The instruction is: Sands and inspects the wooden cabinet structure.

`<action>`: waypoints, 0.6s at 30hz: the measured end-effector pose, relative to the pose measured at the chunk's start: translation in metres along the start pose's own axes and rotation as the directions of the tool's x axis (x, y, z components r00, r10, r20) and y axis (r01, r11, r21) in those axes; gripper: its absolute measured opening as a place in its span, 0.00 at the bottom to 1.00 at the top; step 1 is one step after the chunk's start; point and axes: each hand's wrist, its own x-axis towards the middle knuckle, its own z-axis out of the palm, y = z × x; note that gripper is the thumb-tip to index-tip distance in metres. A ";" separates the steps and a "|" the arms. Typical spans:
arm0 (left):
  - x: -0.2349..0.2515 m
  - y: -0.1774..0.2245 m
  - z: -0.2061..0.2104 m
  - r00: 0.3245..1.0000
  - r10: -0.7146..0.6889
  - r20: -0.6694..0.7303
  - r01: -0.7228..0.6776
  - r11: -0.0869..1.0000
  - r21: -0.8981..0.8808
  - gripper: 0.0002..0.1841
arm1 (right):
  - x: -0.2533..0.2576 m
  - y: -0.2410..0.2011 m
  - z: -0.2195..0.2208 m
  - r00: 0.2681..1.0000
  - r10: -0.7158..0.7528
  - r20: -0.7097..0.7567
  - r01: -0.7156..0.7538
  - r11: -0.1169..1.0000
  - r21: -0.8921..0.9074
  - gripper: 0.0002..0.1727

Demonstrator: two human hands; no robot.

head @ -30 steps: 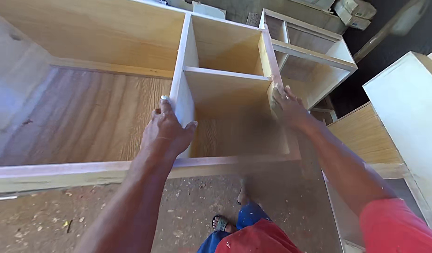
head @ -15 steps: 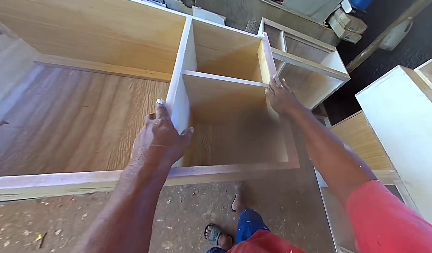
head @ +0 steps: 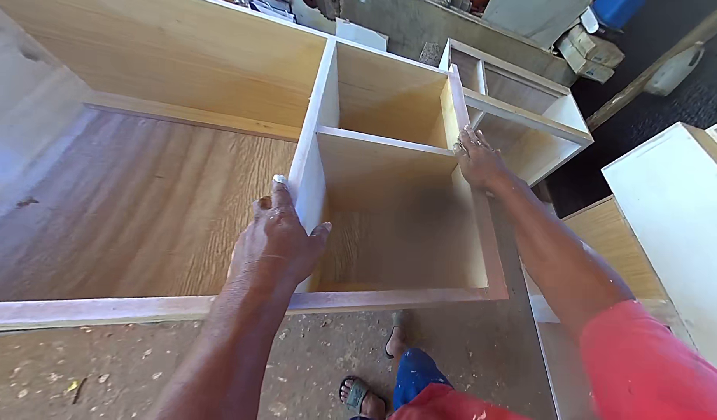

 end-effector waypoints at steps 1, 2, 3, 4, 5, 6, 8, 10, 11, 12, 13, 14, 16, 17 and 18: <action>-0.001 -0.002 0.000 1.000 0.007 0.004 -0.007 1.000 -0.001 0.52 | -0.021 0.002 0.002 1.000 -0.021 -0.009 0.021 1.000 0.008 0.37; -0.001 -0.004 0.000 1.000 0.015 0.003 -0.015 1.000 -0.014 0.52 | -0.048 0.003 0.004 0.998 -0.053 -0.031 0.053 0.999 0.001 0.36; 0.000 -0.005 0.000 1.000 0.019 0.005 -0.019 0.999 -0.027 0.53 | -0.078 0.003 0.007 0.995 -0.083 -0.050 0.082 0.996 -0.019 0.36; 0.001 -0.006 0.002 1.000 0.021 0.007 -0.021 0.999 -0.033 0.53 | -0.107 0.003 0.012 0.993 -0.105 -0.059 0.102 0.994 -0.050 0.35; 0.001 -0.005 0.004 1.000 0.019 0.005 -0.019 0.999 -0.037 0.53 | -0.123 0.003 0.015 0.993 -0.110 -0.053 0.106 0.992 -0.075 0.35; 0.001 -0.004 0.004 1.000 0.013 0.004 -0.013 0.999 -0.035 0.53 | -0.125 0.003 0.015 0.994 -0.106 -0.034 0.102 0.991 -0.085 0.35; 0.001 -0.002 0.003 1.000 0.003 0.012 -0.002 1.000 -0.025 0.53 | -0.093 0.005 0.013 0.997 -0.073 0.017 0.074 0.995 -0.063 0.37; 0.003 -0.003 0.004 1.000 0.010 -0.003 -0.010 1.000 -0.026 0.52 | -0.033 0.005 0.008 0.999 -0.049 0.014 0.049 0.998 -0.036 0.40; 0.003 -0.003 0.003 1.000 0.012 -0.008 -0.012 0.999 -0.030 0.52 | -0.002 0.005 0.004 0.999 -0.046 0.002 0.046 0.999 -0.024 0.40; 0.003 -0.002 0.002 1.000 0.008 -0.001 -0.008 0.999 -0.035 0.51 | 0.023 0.006 0.001 0.999 -0.043 -0.004 0.043 0.999 -0.013 0.41; 0.002 0.001 0.000 1.000 -0.003 0.011 0.004 0.999 -0.037 0.51 | 0.037 0.007 -0.002 0.999 -0.038 0.002 0.038 0.999 -0.011 0.41; 0.001 0.002 -0.002 1.000 -0.015 0.027 0.016 0.999 -0.029 0.51 | 0.036 0.007 -0.003 0.999 -0.038 0.011 0.038 0.999 -0.014 0.41; -0.001 0.001 -0.007 0.998 -0.030 0.052 0.032 0.999 -0.039 0.51 | -0.002 0.010 -0.001 0.993 -0.115 -0.010 0.114 0.993 -0.028 0.40; 0.000 0.000 -0.009 0.997 -0.031 0.064 0.034 0.998 -0.050 0.51 | -0.032 0.012 0.001 0.985 -0.172 -0.026 0.170 0.985 -0.039 0.38; 0.000 0.000 -0.010 0.997 -0.028 0.076 0.033 0.998 -0.060 0.51 | -0.066 0.012 0.003 0.977 -0.212 -0.030 0.210 0.976 -0.052 0.37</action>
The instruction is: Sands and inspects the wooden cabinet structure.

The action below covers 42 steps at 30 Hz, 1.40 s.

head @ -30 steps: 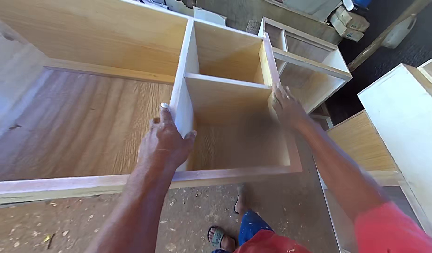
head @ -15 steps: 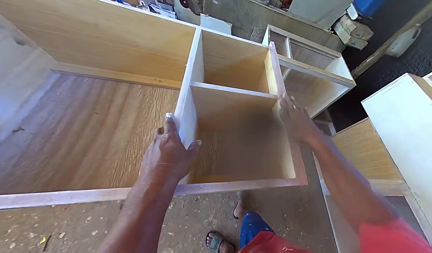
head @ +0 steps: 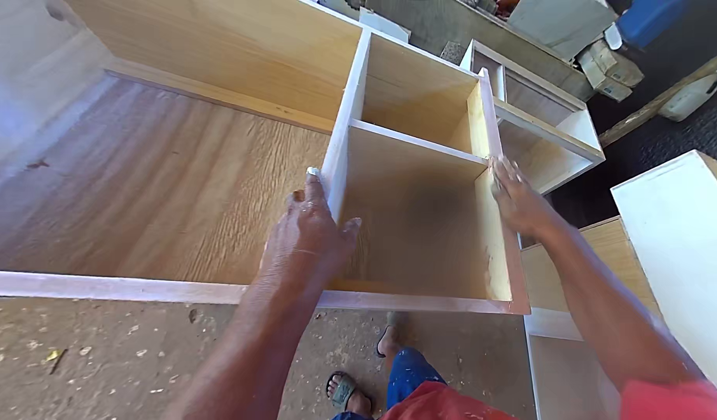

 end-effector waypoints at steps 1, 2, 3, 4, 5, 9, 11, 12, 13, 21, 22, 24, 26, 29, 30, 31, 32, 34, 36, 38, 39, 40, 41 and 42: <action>0.001 0.000 0.001 1.000 0.004 0.006 -0.004 1.000 -0.011 0.52 | -0.031 -0.006 0.001 1.000 -0.014 0.003 0.014 1.000 -0.012 0.36; 0.001 0.001 0.001 1.000 0.009 0.006 -0.008 1.000 -0.021 0.52 | -0.053 -0.011 0.002 1.000 -0.006 0.012 0.007 1.000 -0.018 0.36; 0.001 0.001 0.001 1.000 0.005 0.007 -0.005 1.000 -0.025 0.52 | -0.061 -0.016 0.004 0.999 0.019 0.030 -0.019 1.000 -0.011 0.37; 0.002 0.001 0.000 1.000 0.003 0.007 -0.003 1.000 -0.022 0.52 | -0.058 -0.017 0.006 0.997 0.056 0.053 -0.057 0.998 0.011 0.38; 0.003 0.000 0.001 1.000 0.007 0.006 -0.007 1.000 -0.018 0.52 | -0.045 -0.016 0.007 0.995 0.083 0.060 -0.085 0.996 0.025 0.38; 0.007 -0.002 0.003 0.999 0.033 -0.020 -0.033 0.999 -0.004 0.52 | 0.076 0.008 0.006 0.993 0.122 0.004 -0.122 0.993 0.005 0.41; 0.007 -0.001 0.004 0.999 0.032 -0.015 -0.032 0.999 0.012 0.51 | 0.116 0.013 0.003 0.980 0.200 -0.002 -0.200 0.980 0.007 0.42; 0.006 -0.001 0.004 1.000 0.027 -0.014 -0.027 0.999 0.018 0.51 | 0.119 0.011 0.002 0.974 0.225 0.000 -0.225 0.974 0.011 0.41; 0.004 -0.002 0.004 1.000 0.024 -0.012 -0.024 0.999 0.022 0.52 | 0.105 0.007 0.004 0.975 0.220 -0.003 -0.220 0.975 0.032 0.41; 0.006 -0.011 0.014 0.996 0.068 -0.060 -0.068 0.998 0.011 0.53 | -0.095 -0.043 0.024 0.991 0.132 0.003 -0.132 0.989 0.066 0.40; 0.007 -0.010 0.014 0.996 0.067 -0.063 -0.066 0.998 0.017 0.53 | -0.076 -0.037 0.021 0.989 0.148 0.021 -0.149 0.987 0.061 0.40; 0.007 -0.011 0.014 0.995 0.064 -0.076 -0.062 0.998 0.029 0.54 | -0.013 -0.016 0.017 0.985 0.169 0.025 -0.171 0.984 0.060 0.41; 0.008 -0.013 0.014 0.993 0.070 -0.091 -0.068 0.997 0.020 0.54 | 0.067 0.009 0.012 0.983 0.186 0.008 -0.186 0.979 0.081 0.41; 0.012 -0.016 0.015 0.995 0.053 -0.089 -0.051 0.998 0.027 0.52 | 0.179 0.036 -0.001 0.976 0.216 0.005 -0.216 0.975 0.061 0.41; 0.013 -0.015 0.015 0.995 0.051 -0.088 -0.048 0.998 0.032 0.52 | 0.207 0.045 -0.004 0.977 0.213 -0.001 -0.212 0.976 0.057 0.41; 0.013 -0.016 0.015 0.995 0.045 -0.087 -0.042 0.999 0.032 0.53 | 0.226 0.051 -0.007 0.976 0.220 -0.001 -0.219 0.974 0.055 0.42; 0.013 -0.016 0.015 0.995 0.040 -0.087 -0.038 0.999 0.024 0.53 | 0.234 0.054 -0.009 0.972 0.234 0.000 -0.233 0.971 0.057 0.41; 0.009 -0.017 0.013 0.996 0.030 -0.080 -0.029 1.000 0.007 0.53 | 0.216 0.052 -0.007 0.974 0.227 0.005 -0.226 0.971 0.072 0.40; 0.006 -0.018 0.012 0.997 0.033 -0.072 -0.033 0.999 0.000 0.53 | 0.157 0.042 -0.004 0.987 0.158 -0.027 -0.154 0.981 0.116 0.38; 0.006 -0.017 0.012 0.996 0.043 -0.073 -0.043 0.999 0.001 0.53 | 0.066 0.022 0.004 0.992 0.104 -0.068 -0.094 0.986 0.135 0.36; 0.008 -0.017 0.012 0.996 0.050 -0.075 -0.049 0.999 0.011 0.54 | 0.020 0.008 0.008 0.991 0.088 -0.096 -0.075 0.989 0.130 0.34; 0.009 -0.016 0.011 0.996 0.056 -0.071 -0.055 0.998 0.014 0.54 | -0.015 -0.002 0.012 0.991 0.089 -0.102 -0.077 0.989 0.123 0.34; 0.009 -0.015 0.011 0.996 0.064 -0.067 -0.063 0.998 0.016 0.55 | -0.041 -0.011 0.014 0.990 0.116 -0.083 -0.106 0.988 0.114 0.34; 0.009 -0.015 0.011 0.995 0.070 -0.066 -0.069 0.997 0.016 0.55 | -0.057 -0.018 0.015 0.987 0.150 -0.051 -0.145 0.985 0.091 0.34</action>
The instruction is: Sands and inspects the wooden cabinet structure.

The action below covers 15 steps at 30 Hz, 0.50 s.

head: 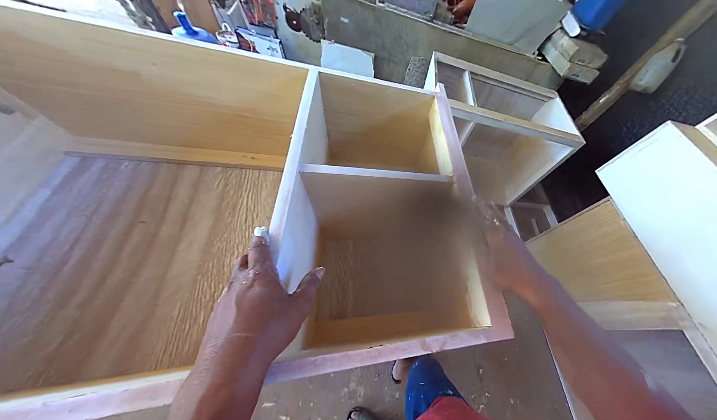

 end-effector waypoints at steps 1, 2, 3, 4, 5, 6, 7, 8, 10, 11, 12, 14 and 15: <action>-0.001 0.000 0.000 1.000 0.002 -0.001 -0.002 1.000 0.001 0.56 | -0.003 -0.003 -0.001 0.999 0.029 0.026 -0.029 0.999 -0.021 0.34; -0.001 0.001 0.000 1.000 0.001 0.000 -0.001 1.000 0.004 0.56 | 0.004 -0.003 -0.001 0.998 0.044 0.040 -0.042 0.998 -0.041 0.34; 0.000 0.002 0.000 1.000 -0.005 0.001 0.005 1.000 0.014 0.56 | 0.020 -0.001 0.000 0.999 0.045 0.030 -0.043 0.998 -0.054 0.34; 0.001 0.003 0.000 1.000 -0.011 0.002 0.011 1.000 0.026 0.56 | 0.044 0.001 0.001 0.999 0.045 0.013 -0.045 0.997 -0.058 0.34; 0.003 0.004 0.000 1.000 -0.017 0.003 0.017 0.999 0.036 0.55 | 0.073 0.004 0.000 0.998 0.055 0.008 -0.055 0.997 -0.053 0.34; 0.004 0.005 0.000 1.000 -0.022 0.004 0.022 0.999 0.045 0.55 | 0.101 0.004 -0.003 0.998 0.069 0.012 -0.068 0.997 -0.037 0.34; 0.005 0.006 0.000 1.000 -0.027 0.006 0.027 0.998 0.048 0.54 | 0.125 0.004 -0.005 0.997 0.080 0.012 -0.080 0.996 -0.031 0.35; 0.004 0.007 0.000 1.000 -0.029 0.007 0.029 0.999 0.045 0.54 | 0.137 0.005 -0.005 0.996 0.088 0.010 -0.087 0.996 -0.021 0.35; 0.002 0.005 -0.001 1.000 -0.025 0.009 0.025 0.999 0.042 0.54 | 0.120 0.006 -0.006 0.997 0.075 -0.005 -0.075 0.997 0.007 0.33; 0.001 0.003 -0.002 1.000 -0.023 0.011 0.023 0.999 0.041 0.54 | 0.094 0.002 -0.008 0.998 0.064 -0.024 -0.063 0.998 0.016 0.32; 0.001 0.001 -0.002 1.000 -0.021 0.015 0.020 0.999 0.041 0.54 | 0.062 -0.004 -0.010 0.998 0.054 -0.034 -0.053 0.999 0.004 0.32; 0.001 -0.001 0.001 1.000 -0.016 0.015 0.016 0.999 0.037 0.54 | 0.014 -0.012 -0.006 0.996 0.083 -0.011 -0.083 0.995 -0.055 0.32; 0.001 0.000 0.003 1.000 -0.018 0.014 0.017 0.999 0.034 0.54 | 0.008 -0.012 -0.006 0.994 0.109 0.021 -0.107 0.992 -0.072 0.33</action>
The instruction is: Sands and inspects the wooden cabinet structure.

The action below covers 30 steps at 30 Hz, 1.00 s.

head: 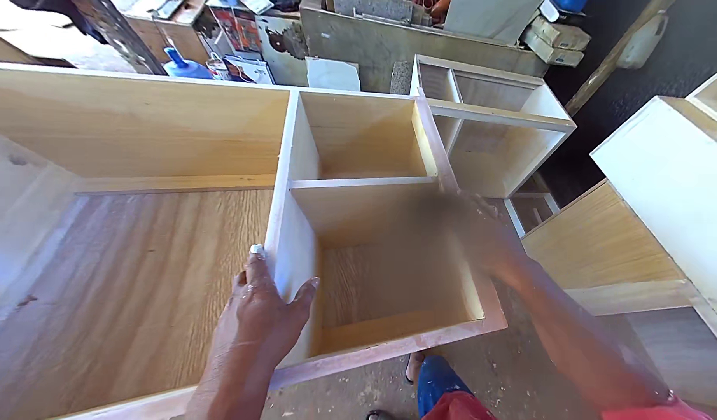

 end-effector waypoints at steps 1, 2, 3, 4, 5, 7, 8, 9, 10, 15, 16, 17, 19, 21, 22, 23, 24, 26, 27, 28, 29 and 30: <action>0.000 0.002 0.000 1.000 -0.007 0.000 0.007 1.000 0.000 0.54 | 0.007 0.002 0.000 1.000 0.004 0.014 -0.004 1.000 -0.004 0.33; 0.001 0.004 -0.001 1.000 -0.013 -0.003 0.013 1.000 0.003 0.54 | 0.025 0.004 0.001 1.000 -0.005 0.010 0.005 1.000 0.008 0.33; 0.001 0.005 -0.002 1.000 -0.019 -0.003 0.019 1.000 0.010 0.53 | 0.051 0.005 0.000 1.000 -0.015 0.015 0.014 1.000 0.023 0.34; 0.002 0.006 -0.003 1.000 -0.016 -0.005 0.016 1.000 0.012 0.53 | 0.078 0.006 -0.002 1.000 -0.023 0.009 0.022 0.998 0.056 0.33; 0.003 0.006 -0.003 1.000 -0.008 -0.011 0.008 1.000 0.011 0.53 | 0.108 0.006 -0.006 0.999 -0.032 0.003 0.032 0.996 0.082 0.33; 0.003 0.005 -0.003 1.000 -0.003 -0.012 0.003 1.000 0.015 0.52 | 0.153 0.008 -0.007 0.998 -0.059 -0.001 0.059 0.994 0.094 0.34; 0.002 0.006 -0.004 1.000 -0.008 -0.007 0.009 1.000 0.018 0.52 | 0.157 0.010 -0.007 0.997 -0.070 0.010 0.069 0.992 0.105 0.35; -0.001 0.006 -0.004 1.000 -0.015 0.001 0.015 1.000 0.020 0.52 | 0.145 0.013 -0.005 0.997 -0.080 0.013 0.078 0.991 0.111 0.35; -0.002 0.005 -0.005 1.000 -0.015 0.005 0.015 1.000 0.016 0.52 | 0.121 0.014 -0.003 0.995 -0.101 -0.013 0.102 0.989 0.112 0.34; -0.003 0.003 -0.002 1.000 0.003 0.004 -0.003 1.000 0.007 0.54 | 0.000 0.005 -0.002 0.999 -0.050 0.021 0.049 0.998 0.043 0.33; -0.001 0.005 -0.003 1.000 -0.002 0.008 0.001 1.000 0.012 0.54 | 0.012 0.005 -0.002 0.999 -0.043 0.028 0.042 0.998 0.036 0.33; 0.000 0.005 -0.003 1.000 -0.005 0.006 0.005 1.000 0.015 0.54 | 0.037 0.005 -0.002 0.999 -0.044 0.024 0.043 0.998 0.042 0.33; 0.003 0.005 -0.002 1.000 -0.013 -0.006 0.013 1.000 0.014 0.54 | 0.097 0.005 -0.003 0.999 -0.041 0.003 0.041 0.996 0.074 0.33; 0.003 0.006 -0.002 1.000 -0.027 -0.004 0.027 0.999 0.017 0.53 | 0.144 0.002 -0.010 0.999 -0.051 0.019 0.049 0.996 0.077 0.33; 0.000 0.006 -0.002 0.999 -0.034 0.003 0.034 0.999 0.026 0.52 | 0.147 0.002 -0.012 0.998 -0.053 0.036 0.050 0.995 0.087 0.33; -0.001 0.004 -0.002 0.999 -0.033 0.003 0.033 0.999 0.032 0.52 | 0.136 0.003 -0.012 0.997 -0.063 0.038 0.059 0.993 0.100 0.33; -0.002 0.004 -0.004 1.000 -0.029 0.000 0.029 0.999 0.032 0.53 | 0.111 0.004 -0.013 0.997 -0.076 0.016 0.073 0.990 0.120 0.32; -0.003 0.006 -0.006 1.000 -0.021 -0.004 0.021 1.000 0.020 0.53 | 0.045 0.006 -0.009 0.992 -0.115 -0.043 0.119 0.989 0.093 0.32; -0.003 0.006 -0.004 1.000 -0.014 -0.005 0.014 1.000 0.020 0.53 | 0.017 0.005 -0.006 0.993 -0.112 -0.021 0.113 0.991 0.066 0.32; -0.003 0.005 -0.002 1.000 -0.009 -0.008 0.009 1.000 0.018 0.53 | 0.000 0.005 -0.006 0.995 -0.098 0.023 0.097 0.995 0.033 0.32; -0.003 0.004 -0.001 1.000 -0.008 -0.011 0.008 1.000 0.018 0.53 | -0.003 0.004 -0.007 0.995 -0.086 0.057 0.085 0.996 0.007 0.33; -0.002 0.005 -0.001 1.000 -0.011 -0.014 0.011 1.000 0.019 0.54 | 0.006 0.002 -0.008 0.994 -0.077 0.074 0.077 0.997 -0.008 0.33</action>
